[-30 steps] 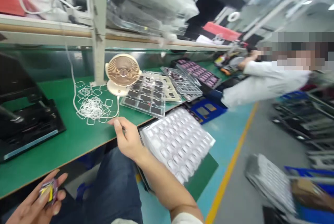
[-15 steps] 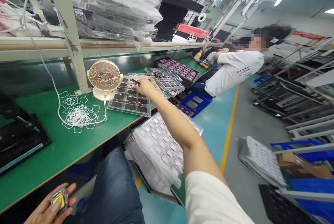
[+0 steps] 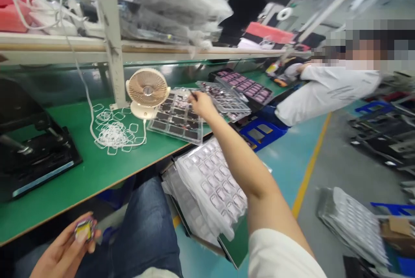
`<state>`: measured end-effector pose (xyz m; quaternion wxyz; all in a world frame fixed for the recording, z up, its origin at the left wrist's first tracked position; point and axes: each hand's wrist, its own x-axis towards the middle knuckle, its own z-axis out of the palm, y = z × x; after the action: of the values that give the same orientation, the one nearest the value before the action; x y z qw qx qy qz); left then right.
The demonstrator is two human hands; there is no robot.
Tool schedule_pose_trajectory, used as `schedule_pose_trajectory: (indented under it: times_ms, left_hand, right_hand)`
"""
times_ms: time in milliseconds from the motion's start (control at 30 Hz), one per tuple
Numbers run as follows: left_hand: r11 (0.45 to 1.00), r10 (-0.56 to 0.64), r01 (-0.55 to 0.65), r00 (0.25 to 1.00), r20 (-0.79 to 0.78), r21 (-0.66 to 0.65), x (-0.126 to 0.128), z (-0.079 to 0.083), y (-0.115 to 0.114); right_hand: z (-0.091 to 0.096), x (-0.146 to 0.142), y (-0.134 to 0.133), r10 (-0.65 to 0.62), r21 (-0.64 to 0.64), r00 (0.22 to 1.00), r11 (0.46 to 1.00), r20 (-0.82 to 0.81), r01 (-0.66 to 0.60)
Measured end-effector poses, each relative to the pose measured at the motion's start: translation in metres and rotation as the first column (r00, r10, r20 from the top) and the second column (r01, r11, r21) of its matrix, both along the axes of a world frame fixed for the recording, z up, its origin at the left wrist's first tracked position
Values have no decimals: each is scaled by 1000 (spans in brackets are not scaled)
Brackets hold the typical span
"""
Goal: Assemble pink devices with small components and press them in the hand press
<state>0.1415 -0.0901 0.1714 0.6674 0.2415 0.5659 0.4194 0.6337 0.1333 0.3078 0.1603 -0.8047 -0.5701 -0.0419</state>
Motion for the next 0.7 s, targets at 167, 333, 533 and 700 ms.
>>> schedule_pose_trajectory:
  times_ms: [167, 333, 533, 700]
  left_hand:
    - [965, -50, 101, 976, -212, 241, 16, 22, 11]
    - [814, -2, 278, 879, -476, 509, 16, 30, 21]
    - [652, 83, 440, 768, -635, 618, 7, 35, 18]
    - [599, 129, 500, 711, -691, 626, -1, 36, 16]
  right_hand:
    - [-7, -82, -68, 207, 266, 969, 950, -132, -166]
    - [-38, -198, -149, 735, 356, 454, 655, -504, -666]
    - [-63, -261, -161, 822, 375, 159, 411, -547, -831]
    - [-64, -266, -153, 900, 272, 165, 290, -404, -918]
